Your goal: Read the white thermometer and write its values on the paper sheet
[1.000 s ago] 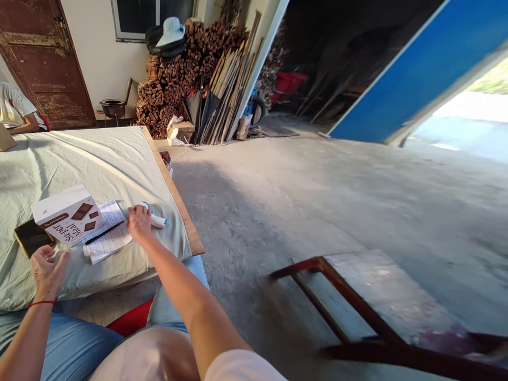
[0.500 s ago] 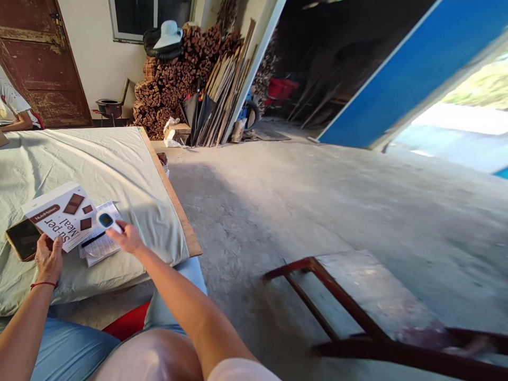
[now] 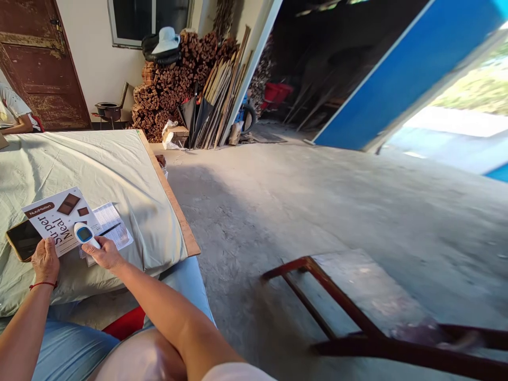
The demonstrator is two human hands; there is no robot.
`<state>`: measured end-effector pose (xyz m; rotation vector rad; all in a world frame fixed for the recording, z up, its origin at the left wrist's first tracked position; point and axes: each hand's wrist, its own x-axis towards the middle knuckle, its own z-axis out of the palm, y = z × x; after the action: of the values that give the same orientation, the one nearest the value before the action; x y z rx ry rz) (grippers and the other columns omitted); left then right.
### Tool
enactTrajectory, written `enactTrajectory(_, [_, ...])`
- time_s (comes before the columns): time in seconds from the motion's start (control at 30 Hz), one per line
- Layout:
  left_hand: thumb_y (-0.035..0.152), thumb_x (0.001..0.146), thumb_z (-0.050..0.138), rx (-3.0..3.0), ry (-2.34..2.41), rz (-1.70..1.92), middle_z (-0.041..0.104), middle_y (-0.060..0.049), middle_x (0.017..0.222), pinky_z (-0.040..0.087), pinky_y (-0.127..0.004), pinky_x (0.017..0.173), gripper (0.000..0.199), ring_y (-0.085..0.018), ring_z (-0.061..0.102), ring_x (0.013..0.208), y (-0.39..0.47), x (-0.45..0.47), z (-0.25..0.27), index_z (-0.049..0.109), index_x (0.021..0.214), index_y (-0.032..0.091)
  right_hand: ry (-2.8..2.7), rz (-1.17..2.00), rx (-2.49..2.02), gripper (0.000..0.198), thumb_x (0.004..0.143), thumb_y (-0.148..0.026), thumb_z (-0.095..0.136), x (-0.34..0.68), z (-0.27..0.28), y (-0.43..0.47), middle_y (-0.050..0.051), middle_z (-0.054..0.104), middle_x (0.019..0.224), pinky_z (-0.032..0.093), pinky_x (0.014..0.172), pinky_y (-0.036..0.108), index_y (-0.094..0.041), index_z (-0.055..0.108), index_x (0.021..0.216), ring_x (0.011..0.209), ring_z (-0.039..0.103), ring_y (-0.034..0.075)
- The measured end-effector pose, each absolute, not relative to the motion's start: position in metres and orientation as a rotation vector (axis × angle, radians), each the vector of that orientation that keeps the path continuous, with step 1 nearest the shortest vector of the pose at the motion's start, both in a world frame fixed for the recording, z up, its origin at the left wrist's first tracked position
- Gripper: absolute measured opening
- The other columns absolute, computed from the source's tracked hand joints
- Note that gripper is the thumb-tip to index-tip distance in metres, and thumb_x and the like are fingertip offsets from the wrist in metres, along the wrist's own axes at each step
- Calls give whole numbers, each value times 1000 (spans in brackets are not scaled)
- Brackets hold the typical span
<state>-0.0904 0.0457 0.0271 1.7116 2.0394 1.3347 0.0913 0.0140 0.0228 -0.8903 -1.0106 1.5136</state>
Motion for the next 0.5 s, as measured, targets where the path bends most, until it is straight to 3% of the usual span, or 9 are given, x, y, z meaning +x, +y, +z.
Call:
enactTrajectory(0.23, [68,66,59,1731,1995,1250,61,-10,98,49,-49,90,62,-33,58,101,45,-87,30,58,102,18,-951,1520,-874,37,61,-49,78,87,19,12,-3,55,68,38,64,27,-20,63,79,67,49,13])
enactTrajectory(0.5, [67,58,66,1870,1928,1250,54,-20,126,42,-57,104,94,-39,49,124,48,-87,23,42,132,13,-869,1539,-862,43,58,-56,80,84,21,10,-4,52,63,35,58,26,-20,61,72,62,46,11])
